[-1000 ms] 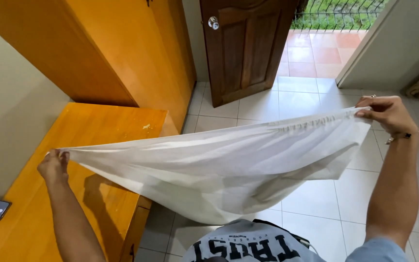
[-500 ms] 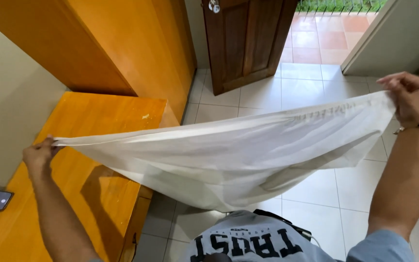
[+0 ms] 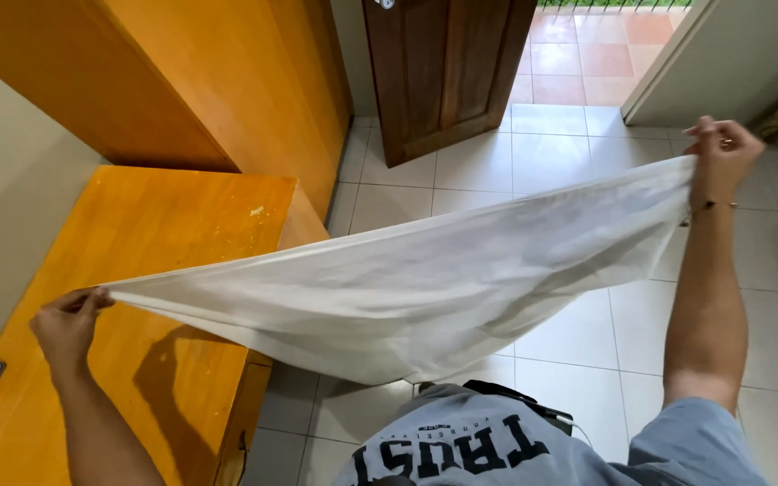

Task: Inspecting and unfolding a white shower curtain on a desk in a room.

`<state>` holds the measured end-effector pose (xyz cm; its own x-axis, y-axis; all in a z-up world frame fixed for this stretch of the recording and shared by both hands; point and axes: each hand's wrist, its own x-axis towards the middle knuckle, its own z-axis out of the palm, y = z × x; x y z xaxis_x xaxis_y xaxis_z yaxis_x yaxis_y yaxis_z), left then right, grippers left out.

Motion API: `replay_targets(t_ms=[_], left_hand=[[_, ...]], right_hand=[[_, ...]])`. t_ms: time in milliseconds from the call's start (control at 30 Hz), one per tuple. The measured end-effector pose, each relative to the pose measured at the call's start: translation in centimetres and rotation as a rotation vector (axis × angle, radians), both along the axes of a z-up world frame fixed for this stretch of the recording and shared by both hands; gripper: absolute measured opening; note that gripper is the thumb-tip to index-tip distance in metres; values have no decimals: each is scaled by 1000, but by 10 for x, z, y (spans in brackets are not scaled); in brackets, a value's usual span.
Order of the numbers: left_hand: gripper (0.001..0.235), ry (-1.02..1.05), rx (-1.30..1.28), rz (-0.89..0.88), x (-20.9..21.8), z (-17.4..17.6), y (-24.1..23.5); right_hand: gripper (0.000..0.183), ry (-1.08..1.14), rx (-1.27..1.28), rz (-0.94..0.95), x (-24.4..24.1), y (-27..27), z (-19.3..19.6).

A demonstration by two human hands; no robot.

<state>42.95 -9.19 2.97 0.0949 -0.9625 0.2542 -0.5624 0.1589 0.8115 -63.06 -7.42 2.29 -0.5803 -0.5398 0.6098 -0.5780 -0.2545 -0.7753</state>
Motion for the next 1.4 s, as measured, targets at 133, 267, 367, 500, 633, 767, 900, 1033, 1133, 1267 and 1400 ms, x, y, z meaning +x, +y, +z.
replay_targets(t_ms=[133,267,367,500,633,767,900,1033,1133,1267,1400], left_hand=[[18,-546,-142,591,-5,-13,-10],[20,-355,-239,758,-6,-18,-16],[16,-311,-248,766,-6,-26,-14],[15,-252,-210,766,-22,-38,-40],[9,-89,-291,588,-69,-32,-90],[11,-198,-418,337,-159,-16,-148],[22,-140,-424,28,-241,-49,-216],[38,-126,-127,-366,-376,36,-150],[31,-60,-224,-615,-457,121,-55],[35,-59,-376,-851,-520,151,26],[74,-189,-280,-796,-547,176,70]], right_hand=[[24,63,242,172,43,-8,32],[35,68,993,582,54,-3,64],[51,170,1064,946,63,1,68],[81,-105,768,1290,61,8,45],[63,-499,423,1226,110,25,80],[27,-850,226,1370,177,46,149],[32,-1029,163,1140,221,57,182],[30,-1126,-22,1016,245,65,191],[33,-1076,-144,996,255,63,185],[37,-912,-242,1045,290,72,198],[33,-770,-277,993,316,73,203]])
